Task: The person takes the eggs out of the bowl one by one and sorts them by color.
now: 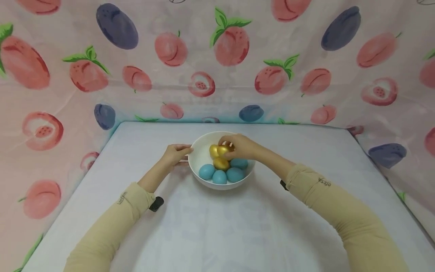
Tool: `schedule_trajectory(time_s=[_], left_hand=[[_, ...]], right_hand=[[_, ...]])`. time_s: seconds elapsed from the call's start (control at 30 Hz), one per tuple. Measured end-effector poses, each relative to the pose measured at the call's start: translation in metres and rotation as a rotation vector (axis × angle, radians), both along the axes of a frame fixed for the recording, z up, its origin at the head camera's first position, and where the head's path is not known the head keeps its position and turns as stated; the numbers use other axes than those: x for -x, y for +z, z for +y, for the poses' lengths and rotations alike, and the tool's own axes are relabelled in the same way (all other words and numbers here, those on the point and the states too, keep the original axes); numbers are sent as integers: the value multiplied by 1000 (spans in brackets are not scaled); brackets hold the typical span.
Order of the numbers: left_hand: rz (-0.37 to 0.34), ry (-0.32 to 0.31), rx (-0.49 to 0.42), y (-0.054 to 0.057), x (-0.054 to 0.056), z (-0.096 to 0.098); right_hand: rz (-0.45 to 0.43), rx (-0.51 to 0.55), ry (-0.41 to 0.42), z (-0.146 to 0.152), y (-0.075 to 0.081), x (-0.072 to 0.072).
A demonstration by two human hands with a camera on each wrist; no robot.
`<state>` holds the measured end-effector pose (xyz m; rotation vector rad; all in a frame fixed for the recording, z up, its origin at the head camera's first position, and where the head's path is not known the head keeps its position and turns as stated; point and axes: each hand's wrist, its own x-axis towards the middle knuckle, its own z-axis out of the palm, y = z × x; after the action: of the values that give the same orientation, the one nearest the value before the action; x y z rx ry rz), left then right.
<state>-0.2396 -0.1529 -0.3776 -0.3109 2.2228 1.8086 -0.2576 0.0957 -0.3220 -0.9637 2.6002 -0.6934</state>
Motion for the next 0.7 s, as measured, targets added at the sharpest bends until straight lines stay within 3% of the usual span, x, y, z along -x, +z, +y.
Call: schedule_trajectory(time_s=[0.33, 0.7], left_hand=[[14, -10, 12, 6, -3, 2], [-6, -20, -5, 9, -8, 0]], right_hand=[[70, 175, -72, 26, 1, -17], [93, 234, -173, 56, 3, -33]])
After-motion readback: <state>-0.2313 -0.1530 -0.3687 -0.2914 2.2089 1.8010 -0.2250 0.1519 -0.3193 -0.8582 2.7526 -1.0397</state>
